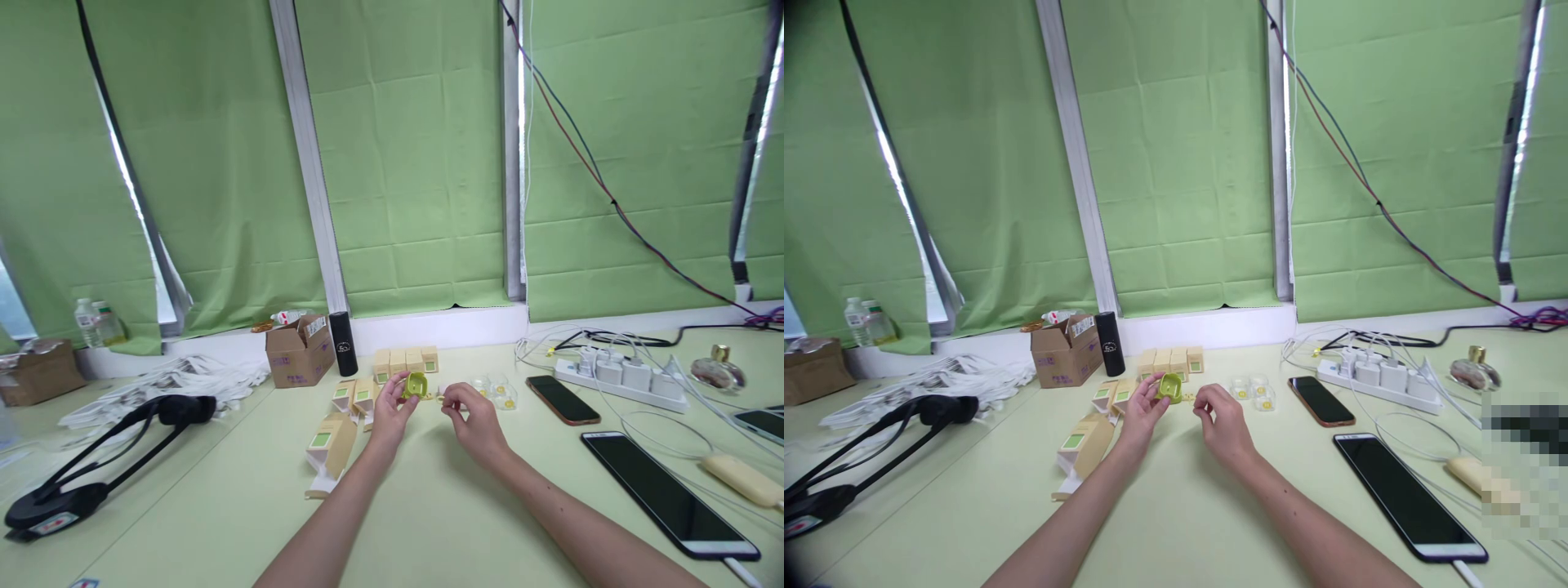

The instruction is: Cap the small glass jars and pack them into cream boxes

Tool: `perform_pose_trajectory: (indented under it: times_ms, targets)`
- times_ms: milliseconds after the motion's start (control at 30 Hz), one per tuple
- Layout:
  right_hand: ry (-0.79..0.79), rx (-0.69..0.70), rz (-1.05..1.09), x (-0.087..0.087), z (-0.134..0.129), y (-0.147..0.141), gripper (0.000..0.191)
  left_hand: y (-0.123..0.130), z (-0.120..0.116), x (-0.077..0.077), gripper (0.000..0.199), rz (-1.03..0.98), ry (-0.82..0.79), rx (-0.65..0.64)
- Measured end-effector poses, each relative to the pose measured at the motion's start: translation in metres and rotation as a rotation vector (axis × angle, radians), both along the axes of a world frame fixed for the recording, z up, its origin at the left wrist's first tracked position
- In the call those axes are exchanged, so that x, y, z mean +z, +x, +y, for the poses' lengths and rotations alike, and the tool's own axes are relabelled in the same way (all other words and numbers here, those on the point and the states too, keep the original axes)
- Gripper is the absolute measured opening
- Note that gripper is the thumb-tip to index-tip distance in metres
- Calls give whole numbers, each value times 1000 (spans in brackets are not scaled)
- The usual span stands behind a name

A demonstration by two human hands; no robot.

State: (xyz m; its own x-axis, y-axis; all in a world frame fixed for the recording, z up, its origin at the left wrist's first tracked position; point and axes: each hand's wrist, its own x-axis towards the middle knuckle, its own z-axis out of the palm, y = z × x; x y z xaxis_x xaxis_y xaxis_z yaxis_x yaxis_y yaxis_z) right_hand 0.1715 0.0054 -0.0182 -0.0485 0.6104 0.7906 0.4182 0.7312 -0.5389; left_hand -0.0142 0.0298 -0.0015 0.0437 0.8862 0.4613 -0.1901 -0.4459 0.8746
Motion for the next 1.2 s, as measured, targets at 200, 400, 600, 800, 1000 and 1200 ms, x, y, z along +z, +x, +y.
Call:
perform_pose_trajectory:
  times_ms: [200, 400, 600, 800, 1000, 1200]
  targets:
    - [-17, -36, 138, 14, -10, 1, 9, 2, -4, 2, 55, 92, 40, 7]
    - [50, -17, 78, 17, -13, 3, 15, 7, -12, 4, 48, 163, 90, -11]
    - [89, -32, -69, 15, -13, 4, 22, 11, -19, 4, 47, 194, 115, -77]
    - [158, -18, -102, 12, -11, 4, 27, 13, -26, 9, 45, 212, 116, -80]
    - [200, -175, -225, 15, -14, 5, 28, 13, -27, 8, 45, 243, 123, -70]
    - [199, -244, -281, 16, -16, 4, 26, 15, -29, 9, 45, 267, 142, -53]
